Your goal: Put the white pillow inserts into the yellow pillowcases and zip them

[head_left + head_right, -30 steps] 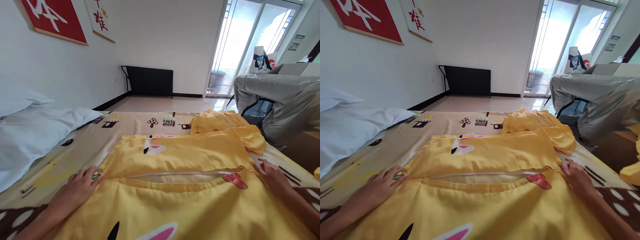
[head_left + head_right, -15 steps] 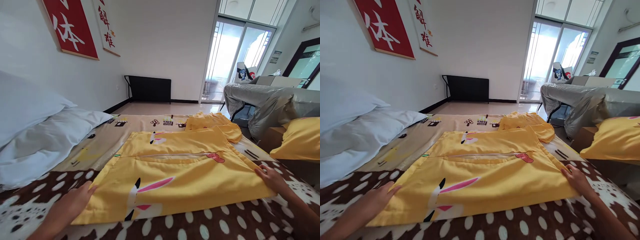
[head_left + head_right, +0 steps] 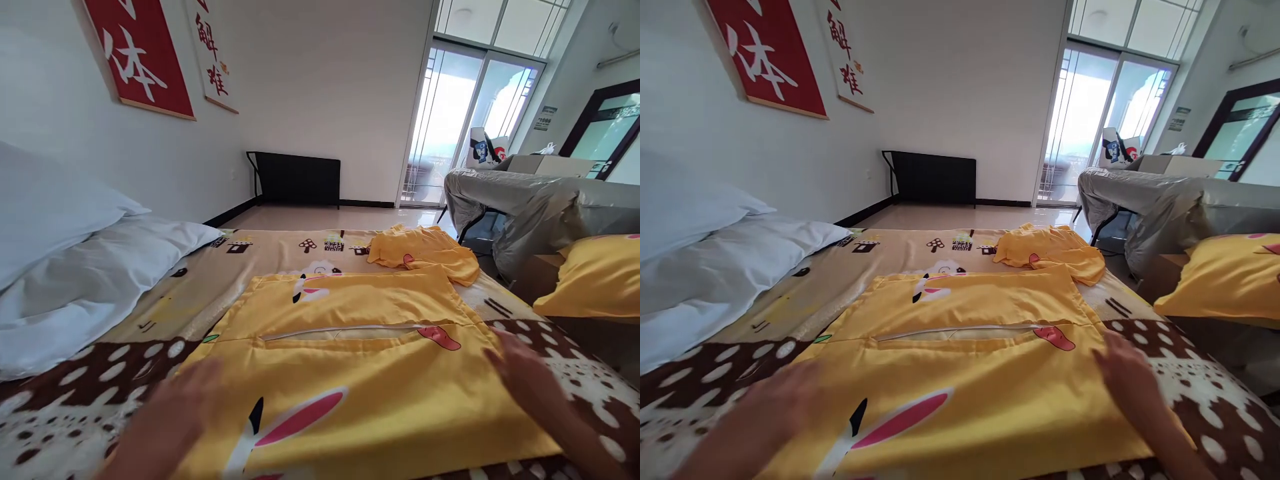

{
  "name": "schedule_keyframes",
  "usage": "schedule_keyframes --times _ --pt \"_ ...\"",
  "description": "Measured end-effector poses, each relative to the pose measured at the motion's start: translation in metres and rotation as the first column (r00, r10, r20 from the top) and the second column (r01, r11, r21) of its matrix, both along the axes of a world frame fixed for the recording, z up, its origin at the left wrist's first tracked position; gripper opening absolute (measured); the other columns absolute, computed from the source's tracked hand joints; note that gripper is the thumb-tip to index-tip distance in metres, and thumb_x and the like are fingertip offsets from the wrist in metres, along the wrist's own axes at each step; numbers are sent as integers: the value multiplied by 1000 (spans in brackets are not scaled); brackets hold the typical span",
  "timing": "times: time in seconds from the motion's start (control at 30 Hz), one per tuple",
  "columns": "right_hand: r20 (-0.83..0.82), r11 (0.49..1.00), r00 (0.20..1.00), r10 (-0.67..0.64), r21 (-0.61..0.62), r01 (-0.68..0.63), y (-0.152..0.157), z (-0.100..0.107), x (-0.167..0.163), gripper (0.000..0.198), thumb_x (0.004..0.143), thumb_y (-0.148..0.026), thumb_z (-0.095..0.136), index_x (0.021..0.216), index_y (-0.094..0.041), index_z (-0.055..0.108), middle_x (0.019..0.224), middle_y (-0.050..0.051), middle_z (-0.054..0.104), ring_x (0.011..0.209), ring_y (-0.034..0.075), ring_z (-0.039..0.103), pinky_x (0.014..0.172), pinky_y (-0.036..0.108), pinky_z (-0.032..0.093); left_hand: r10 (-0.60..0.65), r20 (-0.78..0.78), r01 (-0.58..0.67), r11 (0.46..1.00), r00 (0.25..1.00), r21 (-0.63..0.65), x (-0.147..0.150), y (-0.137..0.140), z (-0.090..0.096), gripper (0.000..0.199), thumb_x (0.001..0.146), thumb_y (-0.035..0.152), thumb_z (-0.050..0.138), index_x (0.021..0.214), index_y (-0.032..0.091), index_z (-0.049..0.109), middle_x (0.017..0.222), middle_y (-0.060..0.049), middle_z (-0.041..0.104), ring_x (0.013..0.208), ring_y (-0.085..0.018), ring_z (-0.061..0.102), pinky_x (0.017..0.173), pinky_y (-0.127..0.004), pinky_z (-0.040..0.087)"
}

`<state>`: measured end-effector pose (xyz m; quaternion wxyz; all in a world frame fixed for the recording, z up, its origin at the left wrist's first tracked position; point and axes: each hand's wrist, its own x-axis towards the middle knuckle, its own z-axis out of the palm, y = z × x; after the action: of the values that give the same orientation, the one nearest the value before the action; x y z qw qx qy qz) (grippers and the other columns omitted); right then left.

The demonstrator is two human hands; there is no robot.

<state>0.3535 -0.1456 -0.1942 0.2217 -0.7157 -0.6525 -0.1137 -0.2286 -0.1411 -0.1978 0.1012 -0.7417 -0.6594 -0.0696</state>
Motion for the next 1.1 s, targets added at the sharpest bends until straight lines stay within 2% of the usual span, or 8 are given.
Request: schedule_keyframes --times 0.1,0.2,0.27,0.37,0.5,0.63,0.8,1.1 --pt "-109 867 877 468 -135 -479 15 8 -136 59 90 -44 36 145 -23 30 145 11 41 133 26 39 107 45 35 -450 133 465 878 883 -114 125 20 19 53 89 32 34 141 23 40 144 -5 40 133 -22 39 108 -39 37" --pt "-196 665 717 669 -273 -695 22 -5 -194 70 90 -51 39 150 -27 13 154 4 19 142 23 20 114 45 23 -606 211 635 764 767 -113 168 30 7 54 93 41 35 145 28 30 147 -3 35 134 -21 38 109 -39 37" --pt "-184 691 772 608 -357 -629 21 -22 -160 63 91 -54 36 148 -33 20 154 1 19 142 24 19 113 48 22 -540 180 560 824 822 -86 128 32 -15 52 92 44 38 143 35 31 146 0 36 132 -22 40 107 -41 38" --pt "-59 896 957 286 -338 -288 13 -51 -40 59 92 -52 31 147 -31 25 153 3 25 140 25 23 111 50 26 -228 106 223 973 968 51 17 26 -49 54 88 45 41 142 37 35 144 2 41 132 -24 41 105 -43 39" --pt "140 974 987 84 -220 -51 4 -70 74 49 88 -45 34 131 -29 52 142 7 45 133 28 39 104 52 35 -110 16 108 987 994 116 -60 16 -58 46 84 36 36 122 34 60 137 -1 51 128 -31 45 103 -55 36" --pt "162 989 978 131 -95 -117 23 -41 15 43 90 -33 32 121 -21 59 136 13 51 128 30 45 102 51 34 -267 14 265 961 964 74 18 38 -22 44 86 31 34 118 21 63 139 -10 48 130 -30 41 108 -52 29" --pt "-92 793 815 572 -191 -578 74 4 -113 32 93 -22 35 110 -25 62 113 7 64 106 20 57 93 35 41 -407 268 445 891 873 -95 131 94 16 33 90 29 35 106 18 61 111 -10 63 104 -23 56 93 -40 41" --pt "-318 750 777 543 -233 -619 112 -6 -128 3 78 -18 57 78 -20 55 89 2 59 85 16 52 79 30 40 -455 386 526 845 803 -99 122 109 3 21 90 35 41 83 18 52 97 -7 56 90 -21 49 85 -38 38"
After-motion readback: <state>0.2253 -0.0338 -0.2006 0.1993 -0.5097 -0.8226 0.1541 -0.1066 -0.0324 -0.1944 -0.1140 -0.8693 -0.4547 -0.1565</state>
